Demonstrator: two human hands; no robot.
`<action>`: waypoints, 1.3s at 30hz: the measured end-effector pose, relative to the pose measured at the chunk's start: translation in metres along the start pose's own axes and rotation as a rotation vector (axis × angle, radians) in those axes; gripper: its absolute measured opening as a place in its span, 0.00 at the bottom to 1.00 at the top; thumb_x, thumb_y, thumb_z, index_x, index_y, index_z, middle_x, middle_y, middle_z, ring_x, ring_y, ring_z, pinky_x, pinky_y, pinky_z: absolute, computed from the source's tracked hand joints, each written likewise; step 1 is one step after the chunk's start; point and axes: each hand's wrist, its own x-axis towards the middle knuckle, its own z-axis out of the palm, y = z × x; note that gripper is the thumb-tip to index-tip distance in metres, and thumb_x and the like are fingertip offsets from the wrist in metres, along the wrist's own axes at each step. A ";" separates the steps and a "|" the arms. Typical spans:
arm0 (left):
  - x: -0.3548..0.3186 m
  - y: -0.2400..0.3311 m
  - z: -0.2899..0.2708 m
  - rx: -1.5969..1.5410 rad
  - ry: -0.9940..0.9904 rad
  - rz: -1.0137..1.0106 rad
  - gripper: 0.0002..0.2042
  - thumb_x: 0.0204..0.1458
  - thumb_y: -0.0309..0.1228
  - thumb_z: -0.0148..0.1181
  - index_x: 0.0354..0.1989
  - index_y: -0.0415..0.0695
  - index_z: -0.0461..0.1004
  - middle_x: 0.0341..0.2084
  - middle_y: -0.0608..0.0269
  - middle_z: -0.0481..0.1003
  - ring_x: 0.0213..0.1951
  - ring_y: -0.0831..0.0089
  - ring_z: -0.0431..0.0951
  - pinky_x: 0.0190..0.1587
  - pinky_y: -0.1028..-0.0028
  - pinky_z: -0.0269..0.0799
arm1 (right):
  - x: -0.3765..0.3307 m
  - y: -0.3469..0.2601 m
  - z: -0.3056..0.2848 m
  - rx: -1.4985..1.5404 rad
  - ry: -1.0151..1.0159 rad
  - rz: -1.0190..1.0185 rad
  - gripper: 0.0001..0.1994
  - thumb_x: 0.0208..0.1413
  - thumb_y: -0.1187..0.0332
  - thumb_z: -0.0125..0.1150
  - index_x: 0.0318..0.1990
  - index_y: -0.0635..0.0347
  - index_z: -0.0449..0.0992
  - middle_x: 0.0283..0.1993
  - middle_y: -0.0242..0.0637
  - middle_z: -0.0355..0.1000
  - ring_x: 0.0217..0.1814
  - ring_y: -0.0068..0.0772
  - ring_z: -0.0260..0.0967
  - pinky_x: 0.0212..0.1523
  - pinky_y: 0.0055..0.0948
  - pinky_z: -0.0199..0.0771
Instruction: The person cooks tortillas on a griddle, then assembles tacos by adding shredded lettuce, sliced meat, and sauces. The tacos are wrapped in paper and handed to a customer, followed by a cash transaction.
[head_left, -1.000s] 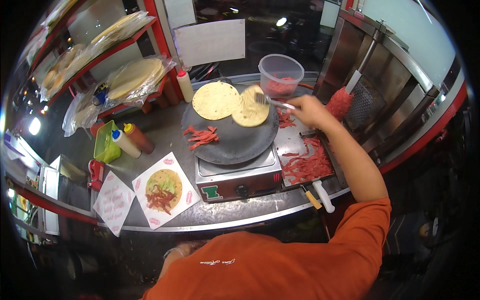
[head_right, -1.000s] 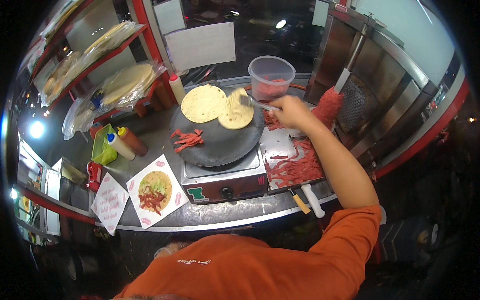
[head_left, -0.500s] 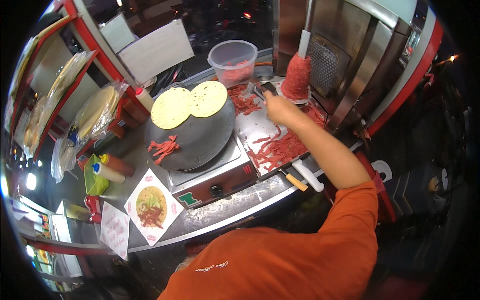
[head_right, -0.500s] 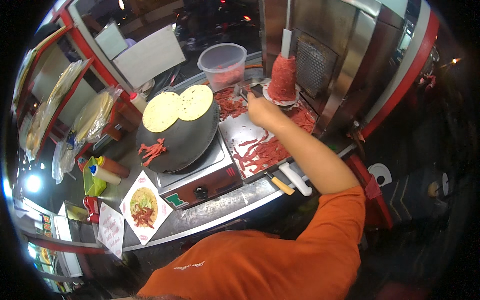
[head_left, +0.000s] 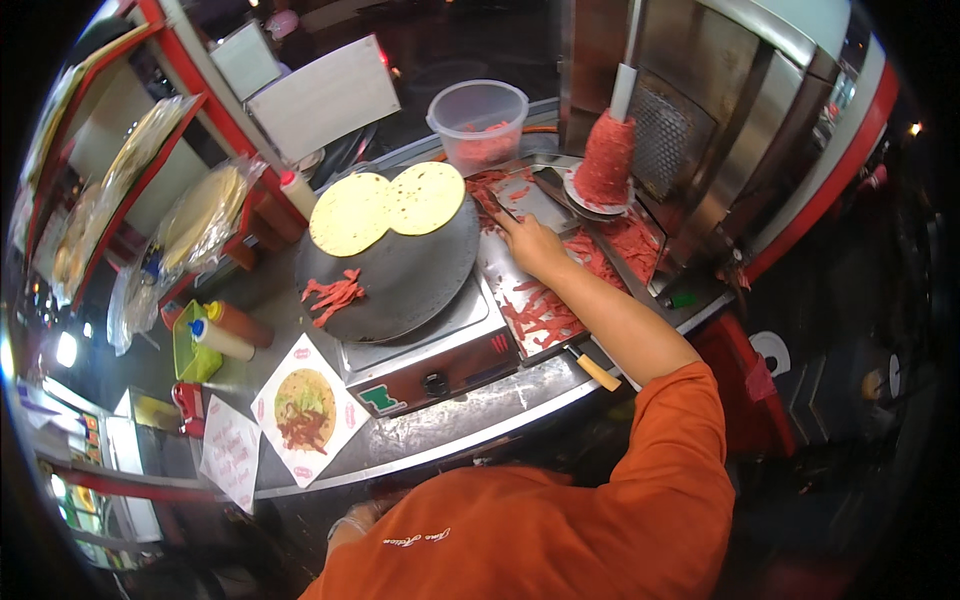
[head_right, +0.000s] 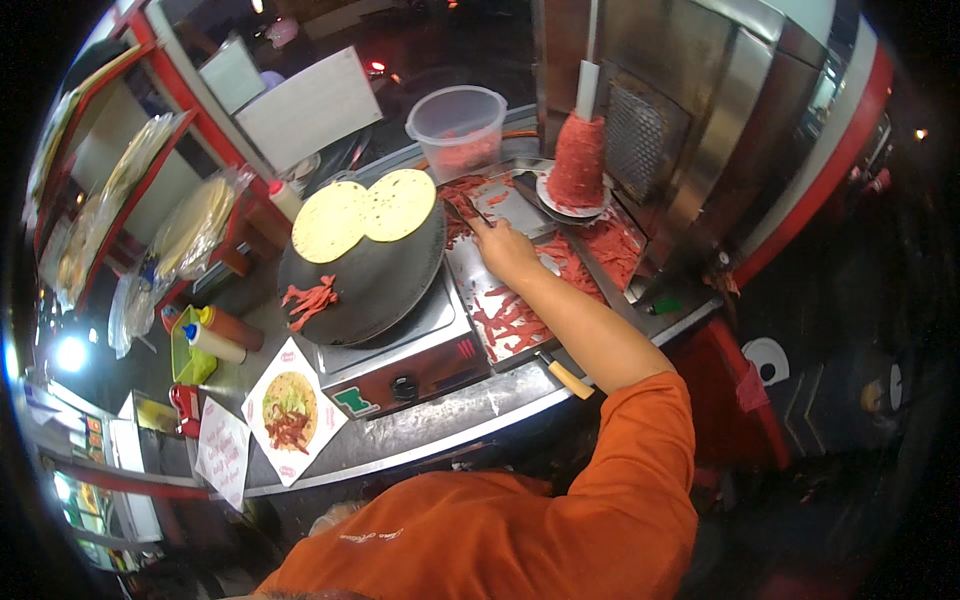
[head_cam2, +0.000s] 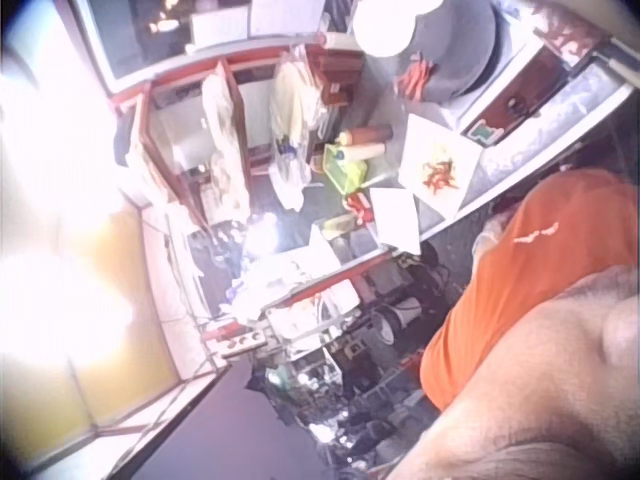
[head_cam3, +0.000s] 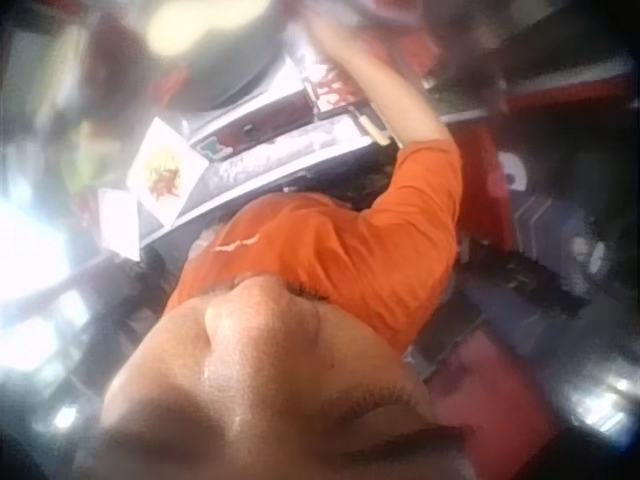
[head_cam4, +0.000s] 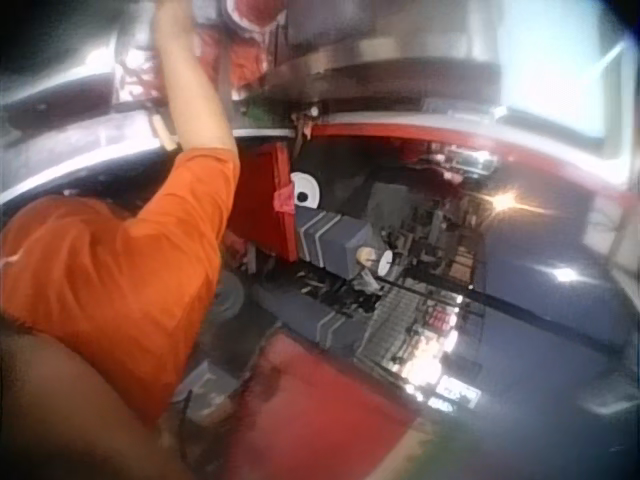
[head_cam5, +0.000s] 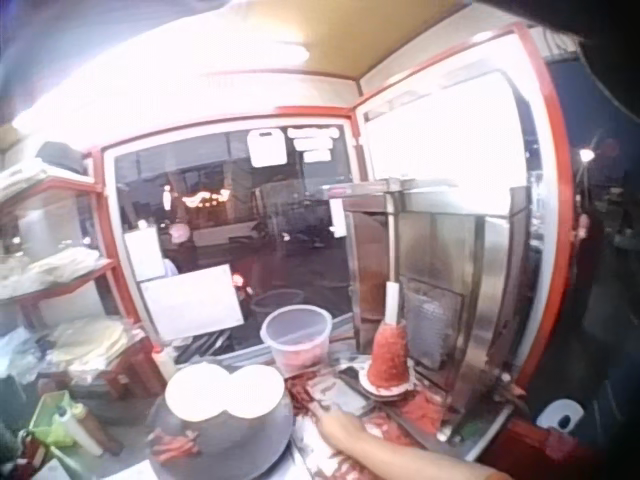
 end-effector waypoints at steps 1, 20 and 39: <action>-0.004 -0.006 0.002 -0.026 0.009 -0.008 0.20 0.67 0.43 0.60 0.56 0.39 0.81 0.48 0.57 0.83 0.49 0.67 0.82 0.57 0.67 0.76 | 0.001 -0.001 0.005 -0.027 -0.023 -0.023 0.22 0.66 0.64 0.52 0.67 0.44 0.72 0.48 0.58 0.75 0.43 0.66 0.78 0.44 0.57 0.79; 0.016 -0.099 -0.159 0.033 0.964 0.363 0.27 0.59 0.45 0.68 0.61 0.41 0.73 0.49 0.50 0.79 0.52 0.52 0.80 0.59 0.58 0.74 | -0.054 -0.241 -0.114 0.397 -0.050 -0.343 0.19 0.68 0.68 0.63 0.64 0.56 0.78 0.43 0.37 0.82 0.41 0.24 0.74 0.44 0.31 0.75; 0.062 -0.136 -0.178 0.089 0.756 0.687 0.14 0.54 0.31 0.68 0.47 0.44 0.78 0.37 0.52 0.81 0.38 0.52 0.83 0.40 0.56 0.79 | -0.250 -0.352 0.046 0.184 -0.265 -0.386 0.27 0.61 0.63 0.68 0.68 0.51 0.72 0.39 0.43 0.73 0.34 0.52 0.75 0.33 0.47 0.76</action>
